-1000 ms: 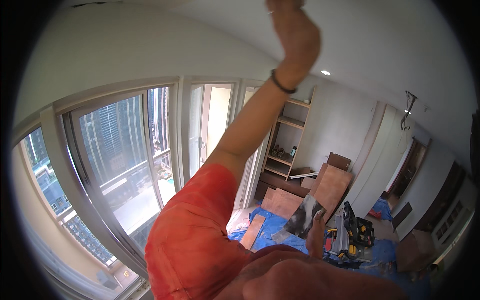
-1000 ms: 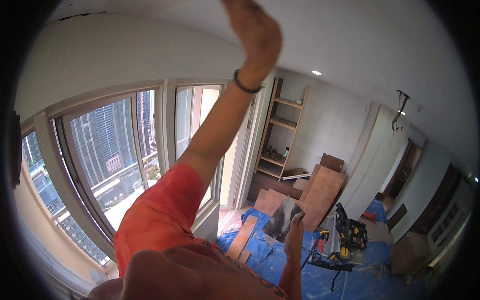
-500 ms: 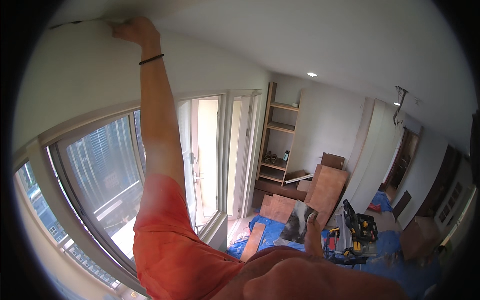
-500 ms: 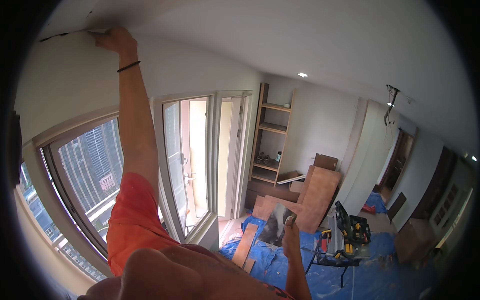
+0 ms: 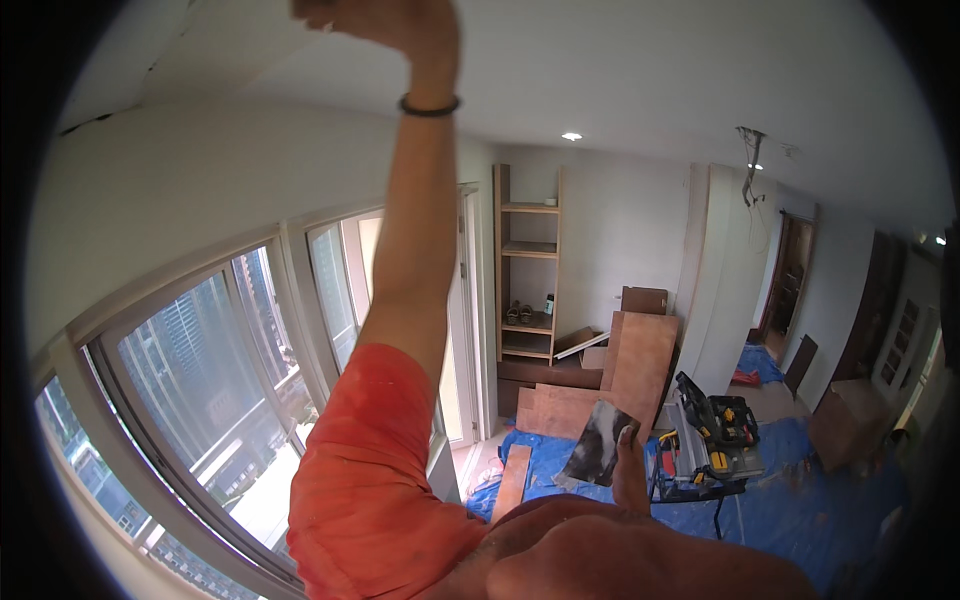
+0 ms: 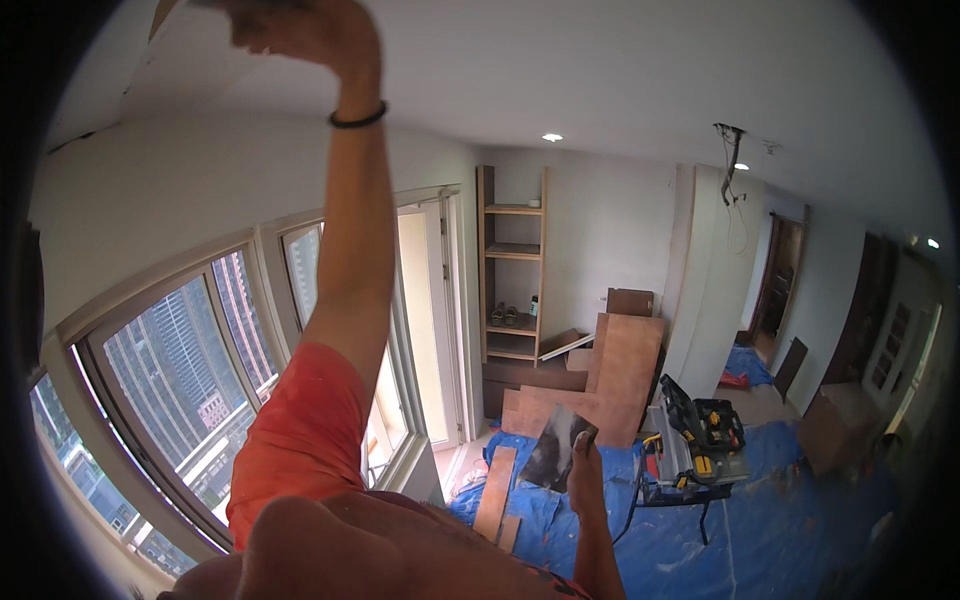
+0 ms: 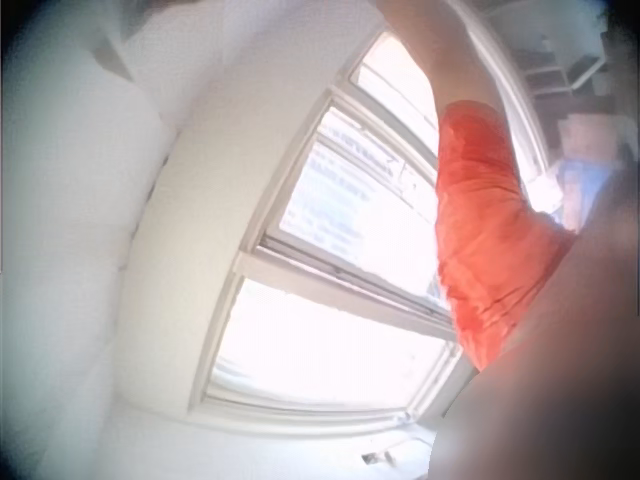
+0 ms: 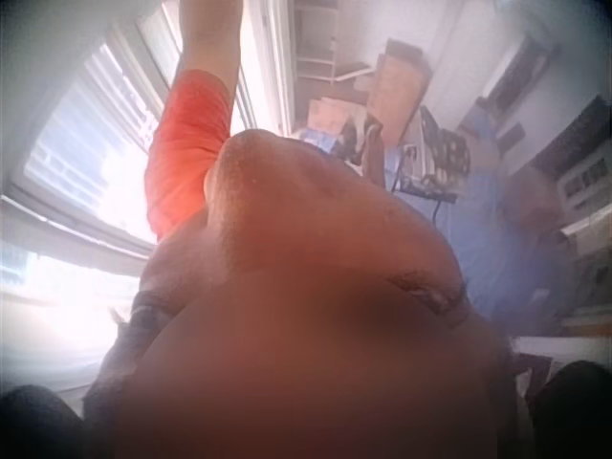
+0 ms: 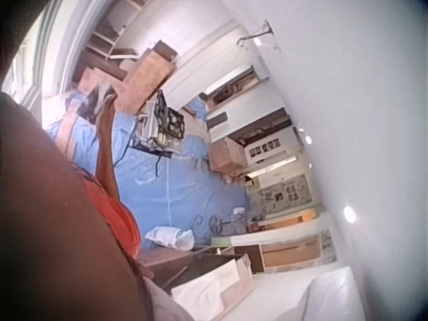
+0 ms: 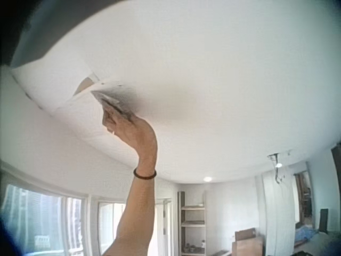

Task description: The person applies joint compound to a ceiling crack using a putty knife and hawk, then embeds joint tape over the crack and smooths it with the putty knife. The person repeats the process by applying more compound over the taped area.

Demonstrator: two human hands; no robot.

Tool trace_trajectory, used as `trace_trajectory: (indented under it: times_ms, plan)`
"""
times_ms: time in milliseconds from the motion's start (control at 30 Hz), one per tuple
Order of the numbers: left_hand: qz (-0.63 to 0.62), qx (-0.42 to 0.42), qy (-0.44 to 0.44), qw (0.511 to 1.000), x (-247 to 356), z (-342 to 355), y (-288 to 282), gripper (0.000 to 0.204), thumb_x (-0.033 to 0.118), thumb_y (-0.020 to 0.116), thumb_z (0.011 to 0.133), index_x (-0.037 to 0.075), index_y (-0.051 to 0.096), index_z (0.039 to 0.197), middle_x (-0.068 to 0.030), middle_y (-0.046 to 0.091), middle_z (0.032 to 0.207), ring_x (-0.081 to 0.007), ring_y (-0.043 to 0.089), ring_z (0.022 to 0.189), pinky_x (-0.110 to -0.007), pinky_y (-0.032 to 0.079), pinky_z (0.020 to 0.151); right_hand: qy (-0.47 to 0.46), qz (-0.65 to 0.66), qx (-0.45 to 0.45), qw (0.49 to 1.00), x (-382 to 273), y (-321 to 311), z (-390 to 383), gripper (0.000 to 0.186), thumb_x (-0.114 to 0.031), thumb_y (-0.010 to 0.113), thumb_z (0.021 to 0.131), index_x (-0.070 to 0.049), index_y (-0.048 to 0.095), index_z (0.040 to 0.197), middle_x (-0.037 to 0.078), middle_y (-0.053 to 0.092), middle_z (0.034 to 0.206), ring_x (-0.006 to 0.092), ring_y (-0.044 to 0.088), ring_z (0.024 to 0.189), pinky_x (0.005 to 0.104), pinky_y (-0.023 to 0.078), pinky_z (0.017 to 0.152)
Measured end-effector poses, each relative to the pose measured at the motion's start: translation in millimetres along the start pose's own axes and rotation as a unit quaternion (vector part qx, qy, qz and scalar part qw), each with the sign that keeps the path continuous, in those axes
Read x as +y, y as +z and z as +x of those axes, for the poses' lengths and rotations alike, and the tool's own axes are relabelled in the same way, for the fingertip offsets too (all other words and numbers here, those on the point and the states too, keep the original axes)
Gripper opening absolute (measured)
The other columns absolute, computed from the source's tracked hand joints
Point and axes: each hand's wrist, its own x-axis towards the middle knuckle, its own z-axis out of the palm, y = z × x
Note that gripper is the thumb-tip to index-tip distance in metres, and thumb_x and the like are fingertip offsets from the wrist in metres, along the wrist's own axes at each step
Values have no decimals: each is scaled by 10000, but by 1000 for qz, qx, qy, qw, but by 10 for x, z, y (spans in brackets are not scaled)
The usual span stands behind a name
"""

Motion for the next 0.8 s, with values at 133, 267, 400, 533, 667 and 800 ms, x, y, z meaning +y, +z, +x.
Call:
trace_trajectory:
  times_ms: [133,267,400,533,667,800]
  plan:
    - [-92,-161,-67,980,1348,-615,138,785,-55,555,880,-27,249,1602,-333,224,1616,-511,230,1476,-642,175,1205,4,-8,22,1000,-156,-104,-126,683,-556,402,1087,45,528,1387,110,645,1192,192,586,1030,334,475,917]
    - [-88,-190,172,963,1355,-1200,230,708,-93,514,875,47,405,1561,-191,364,1561,-398,339,1439,-600,261,1216,22,30,-7,999,-63,36,-110,683,-554,404,1086,44,527,1392,125,640,1219,199,592,1054,333,472,935]
    - [-139,-155,201,957,863,-1147,-290,635,-86,483,906,23,445,1531,-191,470,1512,-344,435,1391,-495,306,1212,19,53,-1,998,142,-124,30,702,-566,386,1085,44,519,1408,142,625,1277,214,593,1116,343,461,980]
    - [-296,-20,30,955,-731,-206,-645,451,237,453,1062,39,409,1466,-105,458,1397,-225,450,1210,-337,351,1064,47,-45,-17,998,93,-49,121,741,-595,373,1078,51,513,1414,144,616,1306,225,588,1149,352,454,1004]
    - [-170,69,-84,979,-2175,1145,-953,306,279,423,1110,95,486,1346,-33,504,1162,-163,461,1027,-254,383,946,46,-92,-52,993,-148,204,150,760,-606,371,1074,62,511,1410,149,614,1314,228,585,1156,354,451,1012]
    - [-361,-10,-178,916,-3558,2110,-874,356,291,470,1074,39,492,1325,-81,492,1252,-224,458,1138,-307,385,1010,28,-19,-78,996,5,379,301,766,-611,375,1071,65,515,1402,148,615,1298,222,582,1154,354,453,1006]
